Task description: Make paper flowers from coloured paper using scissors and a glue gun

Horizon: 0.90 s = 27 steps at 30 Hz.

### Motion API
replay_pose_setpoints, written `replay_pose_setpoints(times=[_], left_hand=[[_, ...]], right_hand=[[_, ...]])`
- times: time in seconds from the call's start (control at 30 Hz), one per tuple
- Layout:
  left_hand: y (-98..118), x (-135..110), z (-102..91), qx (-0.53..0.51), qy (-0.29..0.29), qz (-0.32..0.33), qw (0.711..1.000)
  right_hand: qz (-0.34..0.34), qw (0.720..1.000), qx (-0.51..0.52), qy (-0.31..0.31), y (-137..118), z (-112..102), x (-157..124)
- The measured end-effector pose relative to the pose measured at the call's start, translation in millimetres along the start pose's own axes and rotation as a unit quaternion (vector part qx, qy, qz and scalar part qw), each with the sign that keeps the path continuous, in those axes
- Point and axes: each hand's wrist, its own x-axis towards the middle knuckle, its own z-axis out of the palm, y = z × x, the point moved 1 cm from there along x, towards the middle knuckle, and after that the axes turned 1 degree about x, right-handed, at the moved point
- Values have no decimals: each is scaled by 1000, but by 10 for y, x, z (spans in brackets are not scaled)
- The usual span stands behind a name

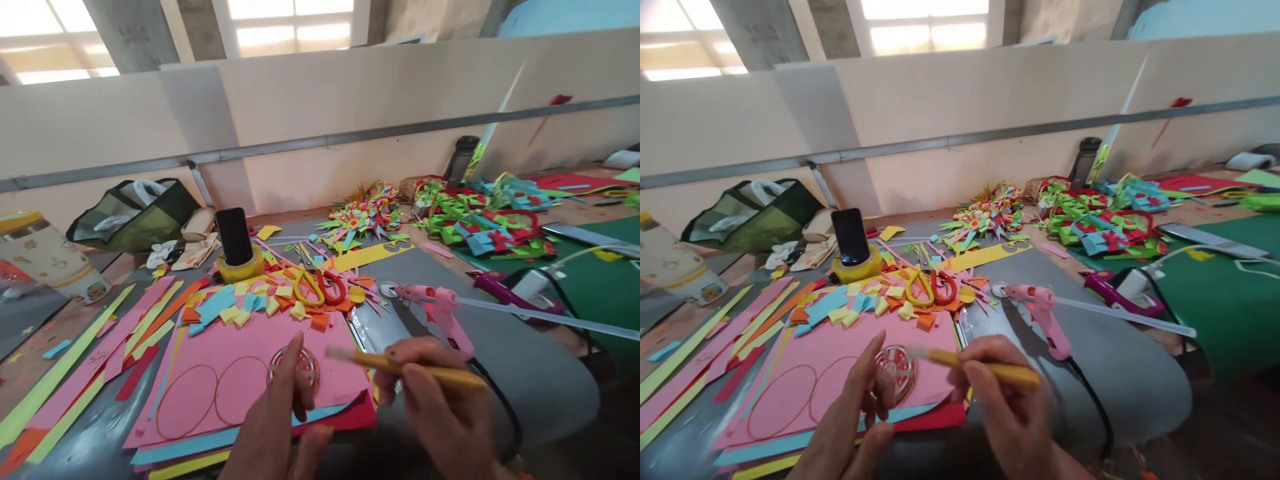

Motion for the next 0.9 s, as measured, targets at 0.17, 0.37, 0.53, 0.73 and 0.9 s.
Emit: replay_pose_setpoints(times=[0.17,0.37,0.53,0.73,0.9], left_hand=[[-125,20,-304,91,-6,0,996],[-274,-14,-632,172,-27,-12,985],[-429,-153,-1041,246,12,-127,961],[-862,-248,-1465,293,70,-311,901],[-1154,-126,-1521,263,-1,-304,916]], right_hand=[[-134,901,-407,-60,121,-572,114],[-85,769,-615,-155,386,-796,158],[-210,765,-598,-117,284,-860,187],[-244,796,-537,-138,100,-586,81],[-239,777,-539,-218,133,-160,143]])
